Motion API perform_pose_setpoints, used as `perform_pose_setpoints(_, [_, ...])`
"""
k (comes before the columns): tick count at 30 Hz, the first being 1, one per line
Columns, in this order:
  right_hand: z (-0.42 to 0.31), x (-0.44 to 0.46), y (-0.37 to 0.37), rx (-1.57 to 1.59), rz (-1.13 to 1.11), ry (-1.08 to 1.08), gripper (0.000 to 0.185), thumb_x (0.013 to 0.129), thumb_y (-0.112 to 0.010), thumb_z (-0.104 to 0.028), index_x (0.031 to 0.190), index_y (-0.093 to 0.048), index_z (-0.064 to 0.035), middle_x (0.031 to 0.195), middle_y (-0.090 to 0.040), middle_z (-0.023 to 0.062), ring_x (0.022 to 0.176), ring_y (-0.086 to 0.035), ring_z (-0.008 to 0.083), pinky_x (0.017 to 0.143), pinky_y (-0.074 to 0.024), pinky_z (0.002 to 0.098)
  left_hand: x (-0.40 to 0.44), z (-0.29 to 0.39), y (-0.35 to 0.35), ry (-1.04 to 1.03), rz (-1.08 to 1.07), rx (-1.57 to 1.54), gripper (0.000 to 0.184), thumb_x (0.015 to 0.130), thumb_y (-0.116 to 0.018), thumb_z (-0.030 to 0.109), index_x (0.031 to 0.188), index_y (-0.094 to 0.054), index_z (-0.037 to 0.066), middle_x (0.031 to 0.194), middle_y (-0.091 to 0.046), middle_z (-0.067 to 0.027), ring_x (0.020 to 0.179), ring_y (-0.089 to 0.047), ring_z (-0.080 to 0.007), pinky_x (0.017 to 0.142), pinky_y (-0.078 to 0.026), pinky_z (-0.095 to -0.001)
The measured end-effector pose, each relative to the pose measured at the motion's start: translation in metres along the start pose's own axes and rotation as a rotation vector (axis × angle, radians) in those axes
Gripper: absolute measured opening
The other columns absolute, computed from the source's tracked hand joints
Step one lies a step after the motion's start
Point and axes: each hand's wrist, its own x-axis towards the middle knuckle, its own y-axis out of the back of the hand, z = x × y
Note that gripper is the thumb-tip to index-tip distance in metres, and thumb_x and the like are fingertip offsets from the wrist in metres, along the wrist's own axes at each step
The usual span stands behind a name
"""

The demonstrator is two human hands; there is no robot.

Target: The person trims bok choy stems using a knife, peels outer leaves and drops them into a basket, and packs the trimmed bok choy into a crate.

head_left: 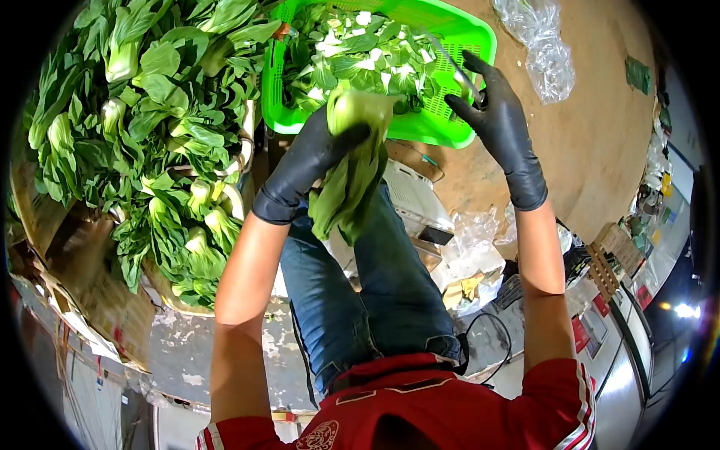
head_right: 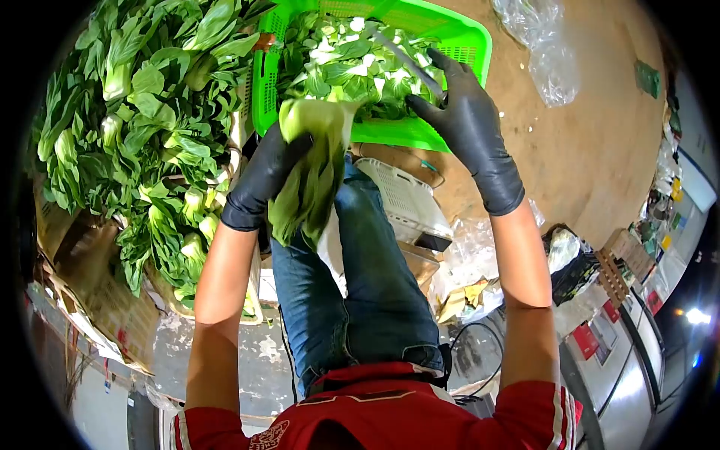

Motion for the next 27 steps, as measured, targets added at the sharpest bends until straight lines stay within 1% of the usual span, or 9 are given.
perform_pose_setpoints(1, [-0.005, -0.001, -0.002, -0.067, 0.132, 0.073, 0.042, 0.078, -0.067, -0.023, 0.112, -0.053, -0.0028, 0.092, -0.063, 0.0135, 0.075, -0.061, 0.0244, 0.072, -0.0487, 0.0320, 0.001, -0.008, -0.002, -0.042, 0.046, -0.056, 0.032, 0.087, -0.053, 0.025, 0.107, -0.053, 0.000, 0.094, -0.058, -0.0064, 0.084, -0.052, -0.0138, 0.078, -0.042, -0.0282])
perform_pose_setpoints(4, [-0.051, 0.002, -0.015, 0.572, -0.419, -0.546, 0.050, 0.077, -0.068, -0.025, 0.115, -0.049, 0.0011, 0.087, -0.060, 0.0094, 0.070, -0.057, 0.0195, 0.066, -0.0485, 0.0332, 0.001, -0.013, -0.013, -0.094, 0.161, -0.163, 0.032, 0.090, -0.050, 0.027, 0.106, -0.053, -0.001, 0.090, -0.057, -0.0042, 0.079, -0.050, -0.0108, 0.073, -0.042, -0.0267])
perform_pose_setpoints(6, [-0.042, 0.007, -0.046, 0.389, -0.294, -0.199, 0.043, 0.080, -0.065, -0.024, 0.112, -0.052, 0.0007, 0.085, -0.058, 0.0031, 0.070, -0.053, 0.0127, 0.064, -0.0462, 0.0281, -0.003, -0.024, -0.007, -0.112, 0.210, -0.003, 0.034, 0.092, -0.047, 0.029, 0.105, -0.054, -0.001, 0.086, -0.057, -0.0018, 0.075, -0.048, -0.0078, 0.067, -0.040, -0.0252])
perform_pose_setpoints(8, [-0.028, 0.005, -0.054, 0.760, -0.212, -0.239, 0.040, 0.082, -0.062, -0.022, 0.112, -0.053, 0.0012, 0.089, -0.059, 0.0023, 0.073, -0.052, 0.0107, 0.066, -0.0452, 0.0260, -0.006, -0.030, 0.011, -0.158, 0.241, -0.045, 0.034, 0.092, -0.048, 0.030, 0.104, -0.055, -0.002, 0.083, -0.056, -0.0003, 0.072, -0.047, -0.0062, 0.064, -0.039, -0.0246])
perform_pose_setpoints(9, [-0.013, 0.002, -0.049, 0.730, -0.330, -0.390, 0.047, 0.084, -0.057, -0.027, 0.121, -0.047, 0.0001, 0.107, -0.057, 0.0045, 0.096, -0.051, 0.0123, 0.083, -0.0430, 0.0263, -0.006, -0.048, 0.020, -0.218, 0.397, -0.296, 0.030, 0.090, -0.051, 0.026, 0.100, -0.058, -0.001, 0.080, -0.057, -0.0023, 0.070, -0.048, -0.0095, 0.063, -0.041, -0.0265])
perform_pose_setpoints(12, [-0.008, -0.021, -0.052, 1.299, -0.136, -0.783, 0.040, 0.088, -0.050, -0.027, 0.120, -0.048, -0.0035, 0.110, -0.056, 0.0062, 0.094, -0.056, 0.0171, 0.083, -0.0462, 0.0295, -0.012, -0.083, 0.060, -0.357, 0.543, 0.381, 0.028, 0.085, -0.055, 0.028, 0.094, -0.060, 0.002, 0.086, -0.061, -0.0161, 0.078, -0.056, -0.0304, 0.070, -0.044, -0.0362])
perform_pose_setpoints(17, [-0.105, -0.019, -0.104, 1.178, -0.439, -0.608, 0.039, 0.087, -0.053, -0.024, 0.118, -0.049, -0.0011, 0.107, -0.057, 0.0067, 0.094, -0.056, 0.0169, 0.084, -0.0453, 0.0294, -0.148, -0.109, 0.072, -0.207, 0.587, 0.216, 0.049, 0.079, -0.064, 0.026, 0.117, -0.047, 0.001, 0.112, -0.054, -0.0178, 0.100, -0.055, -0.0279, 0.083, -0.044, -0.0368])
perform_pose_setpoints(23, [-0.241, -0.057, -0.244, 0.659, -0.729, -0.319, 0.035, 0.085, -0.056, -0.018, 0.114, -0.051, 0.0020, 0.100, -0.058, 0.0040, 0.089, -0.053, 0.0131, 0.081, -0.0420, 0.0264, -0.390, -0.168, 0.179, -0.095, 1.508, 0.148, 0.020, 0.079, -0.059, 0.007, 0.098, -0.059, -0.001, 0.080, -0.061, -0.0060, 0.072, -0.055, -0.0125, 0.068, -0.045, -0.0269])
perform_pose_setpoints(27, [-0.306, -0.084, -0.324, 0.717, -0.793, -0.397, 0.032, 0.084, -0.059, -0.018, 0.111, -0.053, -0.0014, 0.096, -0.059, 0.0021, 0.081, -0.052, 0.0090, 0.073, -0.0415, 0.0235, -0.490, -0.263, 0.305, 0.163, 1.806, 0.444, 0.032, 0.078, -0.062, 0.016, 0.102, -0.058, -0.005, 0.095, -0.062, -0.0198, 0.084, -0.060, -0.0272, 0.077, -0.046, -0.0340])
